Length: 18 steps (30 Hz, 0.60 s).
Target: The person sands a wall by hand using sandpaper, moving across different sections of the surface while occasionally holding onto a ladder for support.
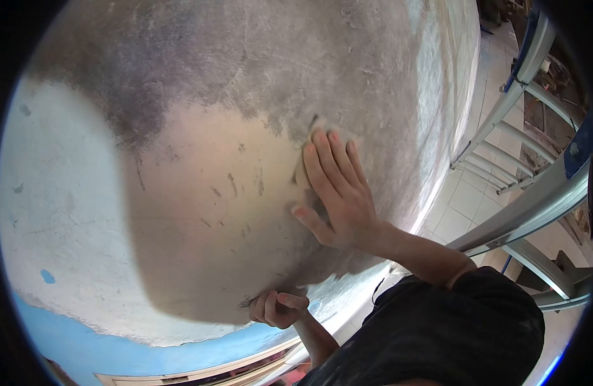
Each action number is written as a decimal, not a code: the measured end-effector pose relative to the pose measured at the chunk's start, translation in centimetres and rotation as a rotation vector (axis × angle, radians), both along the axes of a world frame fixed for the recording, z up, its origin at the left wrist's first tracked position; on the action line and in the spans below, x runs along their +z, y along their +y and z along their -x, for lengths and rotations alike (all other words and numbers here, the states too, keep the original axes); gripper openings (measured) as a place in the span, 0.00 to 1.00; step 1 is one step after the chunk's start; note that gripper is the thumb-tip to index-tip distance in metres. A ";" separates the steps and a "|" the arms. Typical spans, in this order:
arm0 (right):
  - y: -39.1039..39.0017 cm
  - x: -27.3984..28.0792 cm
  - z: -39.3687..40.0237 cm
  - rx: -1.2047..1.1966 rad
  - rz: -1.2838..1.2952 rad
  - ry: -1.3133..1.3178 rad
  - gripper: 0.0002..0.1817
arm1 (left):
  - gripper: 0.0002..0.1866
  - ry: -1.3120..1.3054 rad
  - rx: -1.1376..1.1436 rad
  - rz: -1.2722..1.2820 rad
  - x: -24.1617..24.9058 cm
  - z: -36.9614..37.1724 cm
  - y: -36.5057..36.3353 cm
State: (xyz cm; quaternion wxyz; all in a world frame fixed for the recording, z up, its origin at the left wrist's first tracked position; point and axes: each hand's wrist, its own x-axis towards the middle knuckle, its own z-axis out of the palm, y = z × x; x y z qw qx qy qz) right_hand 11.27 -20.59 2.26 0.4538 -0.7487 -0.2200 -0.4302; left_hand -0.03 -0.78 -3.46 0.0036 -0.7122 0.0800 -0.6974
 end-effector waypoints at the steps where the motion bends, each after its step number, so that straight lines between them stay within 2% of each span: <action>1: -0.2 1.0 -0.5 -0.013 -0.027 -0.013 0.38 | 0.08 0.000 -0.008 0.004 -0.1 -0.1 0.0; 4: -0.1 1.9 -0.7 -0.011 -0.073 -0.016 0.38 | 0.08 0.010 -0.012 0.009 -0.1 0.1 0.0; 8: 1.0 -2.2 1.6 0.065 0.027 0.031 0.40 | 0.08 0.007 -0.006 0.006 0.1 0.0 -0.1; 10: 1.0 -2.3 1.7 0.056 0.076 0.016 0.41 | 0.08 -0.001 -0.008 0.005 0.1 -0.1 -0.2; 15: 0.0 1.4 -0.3 0.018 0.045 -0.043 0.42 | 0.08 -0.003 -0.005 0.003 0.0 -0.1 0.0; 18: 0.4 0.6 0.5 0.056 0.006 0.024 0.41 | 0.07 0.014 0.021 -0.004 -0.1 0.1 0.0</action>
